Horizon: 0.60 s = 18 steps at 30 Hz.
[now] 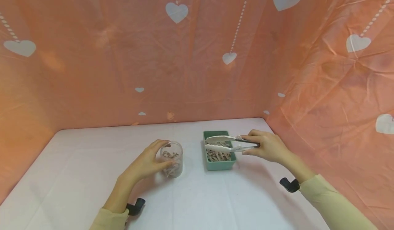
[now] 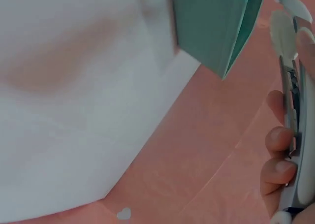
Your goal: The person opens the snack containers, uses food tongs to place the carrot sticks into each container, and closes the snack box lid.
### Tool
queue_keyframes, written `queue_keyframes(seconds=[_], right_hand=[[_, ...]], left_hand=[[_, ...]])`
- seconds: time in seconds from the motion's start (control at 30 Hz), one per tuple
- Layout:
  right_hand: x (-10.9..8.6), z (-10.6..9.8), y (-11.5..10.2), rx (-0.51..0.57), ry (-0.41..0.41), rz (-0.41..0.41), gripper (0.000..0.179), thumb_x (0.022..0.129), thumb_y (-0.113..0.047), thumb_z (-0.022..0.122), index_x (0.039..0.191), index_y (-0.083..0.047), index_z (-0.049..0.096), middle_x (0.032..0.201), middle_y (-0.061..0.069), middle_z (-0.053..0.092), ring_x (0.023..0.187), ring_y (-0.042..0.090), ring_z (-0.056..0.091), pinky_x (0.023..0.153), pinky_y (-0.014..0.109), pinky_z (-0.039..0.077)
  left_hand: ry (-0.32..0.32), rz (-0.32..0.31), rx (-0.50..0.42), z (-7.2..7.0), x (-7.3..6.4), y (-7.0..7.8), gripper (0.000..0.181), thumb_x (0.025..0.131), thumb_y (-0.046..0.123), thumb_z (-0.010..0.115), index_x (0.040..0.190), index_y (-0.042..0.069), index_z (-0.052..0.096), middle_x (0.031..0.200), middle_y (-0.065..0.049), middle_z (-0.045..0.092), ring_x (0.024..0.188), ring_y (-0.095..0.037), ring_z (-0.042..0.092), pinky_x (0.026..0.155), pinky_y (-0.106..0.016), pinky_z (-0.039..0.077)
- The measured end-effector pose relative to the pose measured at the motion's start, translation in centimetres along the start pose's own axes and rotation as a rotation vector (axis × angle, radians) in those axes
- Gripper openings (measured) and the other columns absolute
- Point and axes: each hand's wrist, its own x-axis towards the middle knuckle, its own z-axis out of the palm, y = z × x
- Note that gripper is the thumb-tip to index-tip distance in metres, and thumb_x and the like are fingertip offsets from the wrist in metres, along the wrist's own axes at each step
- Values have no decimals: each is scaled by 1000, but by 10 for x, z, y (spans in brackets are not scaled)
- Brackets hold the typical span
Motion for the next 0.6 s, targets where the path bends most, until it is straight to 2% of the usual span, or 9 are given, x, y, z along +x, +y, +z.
queue_keyframes(seconds=[0.4, 0.6], right_hand=[[12, -7, 6, -83, -203, 38, 56, 75, -42, 92, 123, -15, 79, 101, -9, 68, 76, 7, 56, 56, 23, 42], [20, -8, 9, -81, -286, 29, 64, 75, -44, 92, 130, -15, 75, 107, -6, 69, 84, 16, 64, 62, 27, 48]], left_hand=[[-12, -14, -5, 0, 1, -2, 77, 88, 41, 84, 148, 4, 52, 144, -15, 57, 139, -40, 49, 116, -62, 39], [-16, -28, -4, -1, 1, -1, 78, 88, 42, 84, 148, 4, 51, 145, -15, 56, 140, -41, 49, 116, -63, 38]])
